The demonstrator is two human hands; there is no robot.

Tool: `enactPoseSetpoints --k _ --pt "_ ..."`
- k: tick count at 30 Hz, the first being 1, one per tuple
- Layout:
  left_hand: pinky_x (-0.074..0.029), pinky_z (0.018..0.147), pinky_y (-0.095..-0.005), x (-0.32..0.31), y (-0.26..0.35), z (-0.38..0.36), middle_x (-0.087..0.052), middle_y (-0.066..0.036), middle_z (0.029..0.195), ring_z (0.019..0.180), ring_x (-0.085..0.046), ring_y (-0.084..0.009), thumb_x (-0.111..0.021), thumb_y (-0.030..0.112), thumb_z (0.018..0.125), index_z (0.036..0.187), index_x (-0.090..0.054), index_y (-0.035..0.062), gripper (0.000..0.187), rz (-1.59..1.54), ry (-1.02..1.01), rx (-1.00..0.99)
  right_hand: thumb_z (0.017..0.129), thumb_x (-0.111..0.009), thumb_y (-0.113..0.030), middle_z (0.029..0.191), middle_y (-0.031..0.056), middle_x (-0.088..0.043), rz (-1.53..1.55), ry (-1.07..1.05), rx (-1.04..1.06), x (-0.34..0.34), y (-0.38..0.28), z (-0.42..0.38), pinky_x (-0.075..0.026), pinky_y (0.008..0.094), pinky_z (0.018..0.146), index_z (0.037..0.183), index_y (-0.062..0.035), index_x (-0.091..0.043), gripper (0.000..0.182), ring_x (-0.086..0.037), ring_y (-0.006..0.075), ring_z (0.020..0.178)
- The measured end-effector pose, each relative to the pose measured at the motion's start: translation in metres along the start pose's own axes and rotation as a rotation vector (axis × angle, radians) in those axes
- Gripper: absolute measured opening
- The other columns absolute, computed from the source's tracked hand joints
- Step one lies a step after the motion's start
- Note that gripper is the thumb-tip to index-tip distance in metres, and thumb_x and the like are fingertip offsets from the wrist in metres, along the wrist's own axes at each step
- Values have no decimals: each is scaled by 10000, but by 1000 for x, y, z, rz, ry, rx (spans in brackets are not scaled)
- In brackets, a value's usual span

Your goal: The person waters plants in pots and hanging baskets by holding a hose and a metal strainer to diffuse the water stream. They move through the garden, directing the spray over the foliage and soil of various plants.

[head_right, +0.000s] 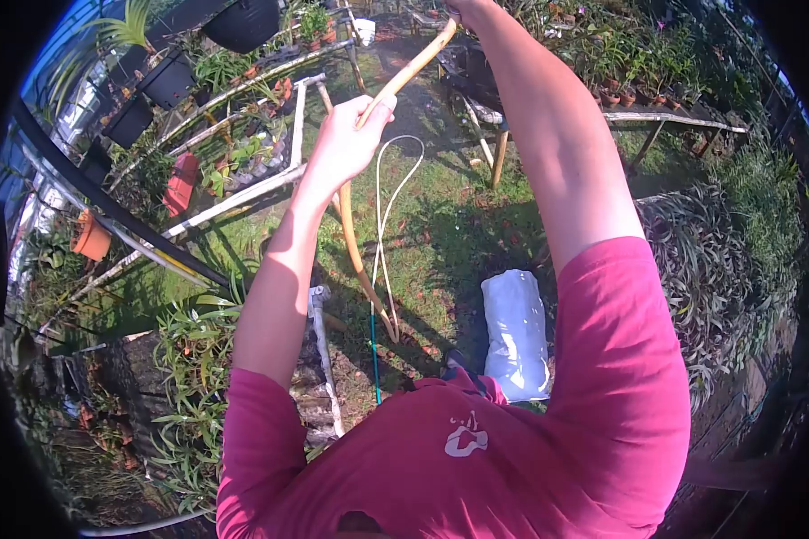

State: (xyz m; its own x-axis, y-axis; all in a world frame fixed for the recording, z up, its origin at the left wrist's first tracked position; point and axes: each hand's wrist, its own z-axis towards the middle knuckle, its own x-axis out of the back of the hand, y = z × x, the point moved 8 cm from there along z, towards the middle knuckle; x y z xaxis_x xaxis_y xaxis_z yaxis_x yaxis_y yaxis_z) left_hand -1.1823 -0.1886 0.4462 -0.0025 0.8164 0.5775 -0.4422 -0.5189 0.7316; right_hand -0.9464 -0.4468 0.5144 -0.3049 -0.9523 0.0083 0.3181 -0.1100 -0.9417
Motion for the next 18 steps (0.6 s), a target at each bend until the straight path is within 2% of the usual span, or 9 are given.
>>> enactPoseSetpoints --k 5,8,11,18 --pt "-392 557 -308 -33 -13 31 -545 -37 612 581 -504 -115 -556 427 961 869 -663 20 431 48 -17 27 883 -604 -99 619 -32 -490 81 -24 -47 14 62 51 -364 221 432 831 -75 -579 62 -444 67 484" --pt "-407 572 -330 -47 -13 47 -577 -63 632 591 -531 -137 -547 420 964 876 -663 17 429 32 -10 25 873 -617 -106 620 -29 -504 95 -40 -93 19 77 71 -374 220 432 780 -80 -575 105 -449 67 479" --pt "-412 570 -336 -53 -4 63 -583 -75 632 588 -539 -138 -543 413 967 880 -663 15 425 23 3 35 867 -627 -123 624 -28 -513 -31 2 -107 23 40 48 -383 228 430 759 -82 -573 128 -455 69 479" --pt "-418 559 -344 -40 31 96 -570 -92 603 560 -543 -160 -545 368 975 884 -657 5 391 -18 137 -33 897 -623 -148 672 -20 -522 -20 78 76 35 -25 108 -384 247 477 921 -64 -610 88 -461 73 543"
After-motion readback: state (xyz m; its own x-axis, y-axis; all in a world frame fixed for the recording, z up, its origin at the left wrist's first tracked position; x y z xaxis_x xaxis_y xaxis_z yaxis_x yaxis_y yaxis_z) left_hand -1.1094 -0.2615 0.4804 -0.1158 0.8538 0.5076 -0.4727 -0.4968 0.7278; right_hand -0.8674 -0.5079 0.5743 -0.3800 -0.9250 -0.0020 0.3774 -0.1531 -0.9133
